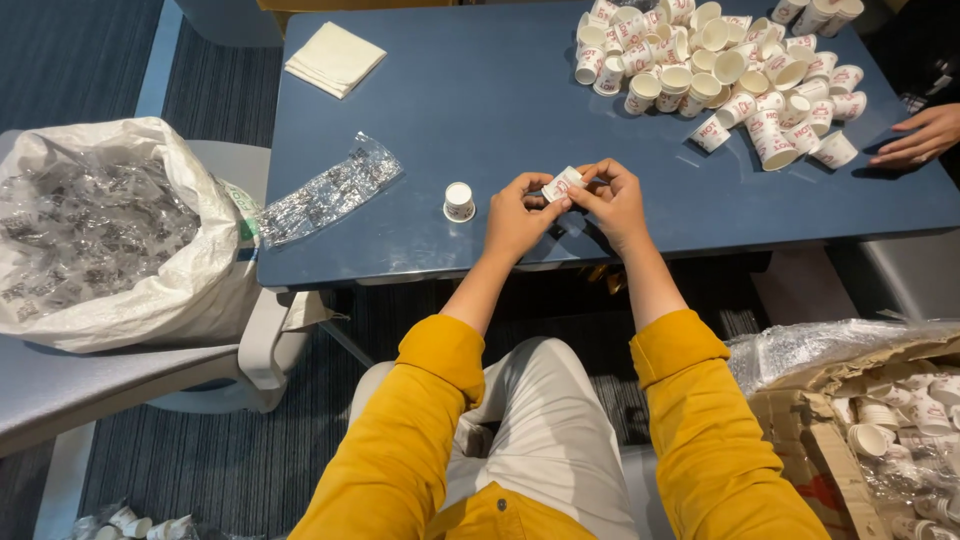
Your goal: Packing small paper cups into plastic sleeves and boxes.
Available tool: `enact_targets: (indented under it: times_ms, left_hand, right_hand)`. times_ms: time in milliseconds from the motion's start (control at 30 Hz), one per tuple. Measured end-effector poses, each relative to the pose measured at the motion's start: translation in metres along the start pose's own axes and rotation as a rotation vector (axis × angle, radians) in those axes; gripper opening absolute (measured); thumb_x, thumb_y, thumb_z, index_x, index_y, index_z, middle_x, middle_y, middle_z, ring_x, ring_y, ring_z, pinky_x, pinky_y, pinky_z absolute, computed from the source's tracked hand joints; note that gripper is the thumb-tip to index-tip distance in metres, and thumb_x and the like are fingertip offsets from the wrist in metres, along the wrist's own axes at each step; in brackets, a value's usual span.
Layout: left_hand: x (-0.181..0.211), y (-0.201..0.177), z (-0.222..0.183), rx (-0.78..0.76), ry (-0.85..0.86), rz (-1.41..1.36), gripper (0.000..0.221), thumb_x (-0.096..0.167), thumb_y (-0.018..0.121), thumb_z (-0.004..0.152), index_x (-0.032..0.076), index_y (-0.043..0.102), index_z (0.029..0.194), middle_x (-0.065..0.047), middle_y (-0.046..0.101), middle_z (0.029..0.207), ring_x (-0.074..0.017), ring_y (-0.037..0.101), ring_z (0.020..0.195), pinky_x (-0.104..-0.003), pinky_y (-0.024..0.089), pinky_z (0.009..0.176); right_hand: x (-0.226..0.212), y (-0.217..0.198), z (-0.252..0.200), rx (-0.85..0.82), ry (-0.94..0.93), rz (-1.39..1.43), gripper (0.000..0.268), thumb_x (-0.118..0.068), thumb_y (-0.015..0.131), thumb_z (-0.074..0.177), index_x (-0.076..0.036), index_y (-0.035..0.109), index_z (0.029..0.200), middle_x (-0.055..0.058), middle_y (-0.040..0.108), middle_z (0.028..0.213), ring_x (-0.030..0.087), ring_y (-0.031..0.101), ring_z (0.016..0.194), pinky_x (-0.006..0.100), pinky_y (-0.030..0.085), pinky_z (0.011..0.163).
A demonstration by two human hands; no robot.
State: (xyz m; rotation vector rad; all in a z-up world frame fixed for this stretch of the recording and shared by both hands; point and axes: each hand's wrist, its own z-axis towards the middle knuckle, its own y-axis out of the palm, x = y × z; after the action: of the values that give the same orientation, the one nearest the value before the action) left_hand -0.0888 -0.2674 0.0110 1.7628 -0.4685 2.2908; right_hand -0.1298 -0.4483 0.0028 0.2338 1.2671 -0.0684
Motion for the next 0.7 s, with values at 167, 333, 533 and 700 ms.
enact_targets:
  times_ms: [167,333,533,700]
  left_hand:
    - [-0.005,0.000,-0.002,0.019,-0.004,0.031,0.050,0.021,0.088,0.077,0.000,0.069,0.119,-0.013,0.079,0.104,-0.0168,0.079,0.091,-0.029,0.065,0.081]
    - [0.002,-0.003,-0.011,0.041,0.065,0.202,0.050,0.023,0.086,0.078,0.003,0.070,0.121,-0.011,0.077,0.108,-0.0213,0.073,0.100,-0.034,0.059,0.088]
    - [0.005,-0.004,-0.014,0.038,0.123,0.385,0.043,0.023,0.078,0.084,0.008,0.070,0.123,-0.008,0.072,0.114,-0.0268,0.063,0.109,-0.039,0.052,0.095]
    - [-0.013,-0.002,-0.010,0.055,0.138,0.351,0.037,0.022,0.075,0.090,0.006,0.068,0.123,-0.009,0.072,0.116,-0.0260,0.064,0.111,-0.039,0.051,0.096]
  right_hand:
    - [-0.001,0.001,-0.002,0.063,-0.075,0.038,0.020,-0.001,0.076,0.092,-0.005,0.056,0.096,0.013,0.067,0.115,0.017,0.069,0.105,0.033,0.061,0.094]
    - [0.001,0.002,0.000,0.180,-0.101,0.063,0.019,-0.001,0.075,0.093,-0.005,0.057,0.099,0.011,0.065,0.115,0.017,0.068,0.102,0.032,0.060,0.090]
    - [0.002,0.011,0.001,0.478,-0.129,-0.265,0.023,-0.005,0.079,0.091,-0.005,0.060,0.103,0.009,0.068,0.109,0.016,0.069,0.098,0.028,0.058,0.082]
    - [0.002,0.019,0.001,0.417,-0.158,-0.790,0.027,-0.007,0.084,0.086,-0.006,0.065,0.104,0.010,0.071,0.104,0.020,0.071,0.096,0.033,0.057,0.085]
